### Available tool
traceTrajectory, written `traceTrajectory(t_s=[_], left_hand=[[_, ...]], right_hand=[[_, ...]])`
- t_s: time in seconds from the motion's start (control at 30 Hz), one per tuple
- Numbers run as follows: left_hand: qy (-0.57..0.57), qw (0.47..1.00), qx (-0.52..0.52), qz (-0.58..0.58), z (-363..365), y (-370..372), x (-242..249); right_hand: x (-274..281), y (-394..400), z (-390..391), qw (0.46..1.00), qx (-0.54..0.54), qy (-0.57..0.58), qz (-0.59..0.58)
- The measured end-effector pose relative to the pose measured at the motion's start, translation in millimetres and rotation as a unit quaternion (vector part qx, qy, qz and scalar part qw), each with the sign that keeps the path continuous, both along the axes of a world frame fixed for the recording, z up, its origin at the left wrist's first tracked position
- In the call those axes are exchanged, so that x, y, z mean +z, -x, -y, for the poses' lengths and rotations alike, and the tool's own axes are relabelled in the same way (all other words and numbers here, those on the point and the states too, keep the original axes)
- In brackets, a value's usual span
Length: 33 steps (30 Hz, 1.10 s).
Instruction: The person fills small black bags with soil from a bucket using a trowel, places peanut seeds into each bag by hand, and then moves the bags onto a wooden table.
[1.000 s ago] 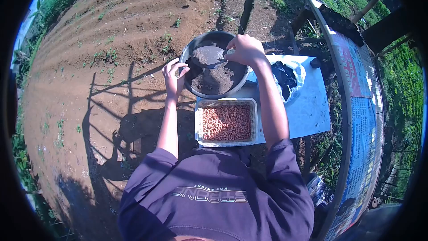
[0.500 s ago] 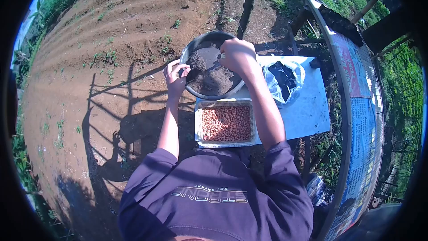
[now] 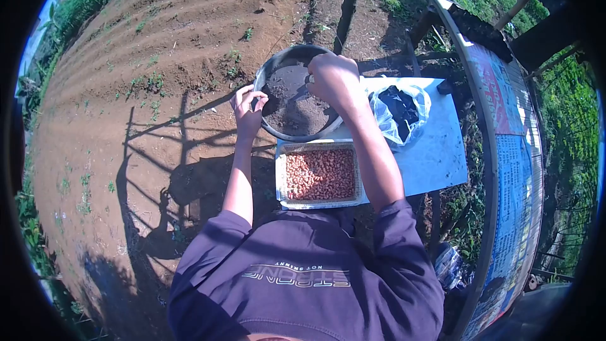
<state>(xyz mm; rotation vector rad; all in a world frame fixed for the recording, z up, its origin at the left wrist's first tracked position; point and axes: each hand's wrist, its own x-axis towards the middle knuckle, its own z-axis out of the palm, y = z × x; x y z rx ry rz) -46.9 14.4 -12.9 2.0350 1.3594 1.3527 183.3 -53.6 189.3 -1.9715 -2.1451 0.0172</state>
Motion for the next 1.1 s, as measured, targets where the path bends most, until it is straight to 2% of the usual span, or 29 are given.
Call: traceTrajectory(t_s=[0.13,0.23,0.3,0.37,0.43,0.47,0.5,0.57,0.63,0.67,0.77,0.87,0.97,1.1], left_hand=[[-0.009,1.000,-0.006,0.014,0,1,5],[-0.014,0.998,0.030,0.047,-6,-2,4],[-0.018,0.996,0.083,0.006,-9,-4,1],[-0.004,0.994,0.099,-0.053,-15,-1,-6],[0.023,0.992,0.102,-0.069,-14,-3,1],[0.036,0.991,0.106,-0.073,-13,-4,4],[0.049,0.990,0.111,-0.076,-13,-5,6],[0.043,0.987,0.125,-0.087,-16,-6,3],[0.041,0.986,0.133,-0.094,-11,-10,11],[0.040,0.985,0.138,-0.100,-10,-11,11],[0.053,0.986,0.125,-0.092,-13,-13,3],[0.046,0.987,0.122,-0.098,-15,-13,-1],[0.061,0.986,0.118,-0.098,-15,-12,3],[0.115,0.981,0.109,-0.113,-15,-11,7]], right_hand=[[-4,-2,-2,0.999,-0.036,0.003,0.008],[-9,-6,-3,0.995,-0.098,0.002,-0.006],[-19,-11,-9,0.987,-0.156,0.038,-0.019],[-52,-18,-20,0.983,-0.173,0.036,-0.057],[-115,-25,-31,0.983,-0.160,-0.055,-0.066],[-128,-20,-28,0.982,-0.157,-0.070,-0.077],[-150,-18,-27,0.982,-0.145,-0.069,-0.097],[-175,-3,-26,0.973,-0.194,0.019,-0.121],[-184,18,-11,0.981,-0.171,-0.046,-0.078],[-194,22,-12,0.985,-0.167,-0.037,-0.030],[-188,31,-8,0.986,-0.160,-0.055,-0.010],[-182,37,-20,0.970,-0.126,-0.201,-0.058],[-150,49,-29,0.985,-0.096,-0.051,-0.136],[-157,56,-48,0.987,-0.094,-0.032,-0.127]])
